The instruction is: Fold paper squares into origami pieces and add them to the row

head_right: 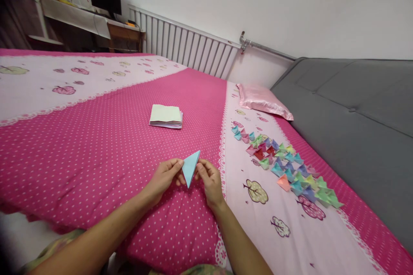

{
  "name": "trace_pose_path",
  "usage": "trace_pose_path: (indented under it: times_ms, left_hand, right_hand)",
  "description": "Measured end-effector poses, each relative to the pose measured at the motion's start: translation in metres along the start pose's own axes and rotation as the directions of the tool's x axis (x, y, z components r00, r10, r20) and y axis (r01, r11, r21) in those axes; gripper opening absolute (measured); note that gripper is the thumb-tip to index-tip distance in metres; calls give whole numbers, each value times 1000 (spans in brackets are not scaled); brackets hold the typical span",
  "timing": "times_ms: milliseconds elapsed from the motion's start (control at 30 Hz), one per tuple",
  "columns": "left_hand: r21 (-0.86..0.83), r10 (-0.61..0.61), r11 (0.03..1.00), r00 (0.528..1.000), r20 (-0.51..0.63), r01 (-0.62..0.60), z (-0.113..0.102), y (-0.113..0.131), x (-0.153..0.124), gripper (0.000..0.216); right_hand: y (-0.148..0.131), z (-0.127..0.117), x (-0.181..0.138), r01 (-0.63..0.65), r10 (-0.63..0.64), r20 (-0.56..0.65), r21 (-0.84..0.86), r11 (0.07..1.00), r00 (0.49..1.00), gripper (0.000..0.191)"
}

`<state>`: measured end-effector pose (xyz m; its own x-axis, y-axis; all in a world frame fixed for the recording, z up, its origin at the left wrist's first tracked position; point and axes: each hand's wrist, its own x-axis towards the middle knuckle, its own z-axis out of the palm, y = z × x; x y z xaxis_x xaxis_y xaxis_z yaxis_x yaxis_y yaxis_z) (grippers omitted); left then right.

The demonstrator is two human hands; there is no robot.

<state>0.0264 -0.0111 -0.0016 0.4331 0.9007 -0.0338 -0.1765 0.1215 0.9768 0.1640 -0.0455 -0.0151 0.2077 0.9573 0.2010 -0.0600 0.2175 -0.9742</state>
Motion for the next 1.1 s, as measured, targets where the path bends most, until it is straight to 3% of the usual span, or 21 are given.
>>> trace_pose_path:
  times_ms: [633,967,1100]
  left_hand:
    - [-5,-3,1000,1000,14,3,1,0,-1,33]
    - [50,18,998,993,120,-24,3,-9,0,40]
    - [45,7,999,988,155,-14,5,-13,-1,40]
  right_hand:
    - [-4,3,-2,33,-31,40,-35,999,999,17]
    - [3,0,-2,47,-42,35,-146,988,999,30]
    - [4,0,-1,119,-119,14,-209,971,993,26]
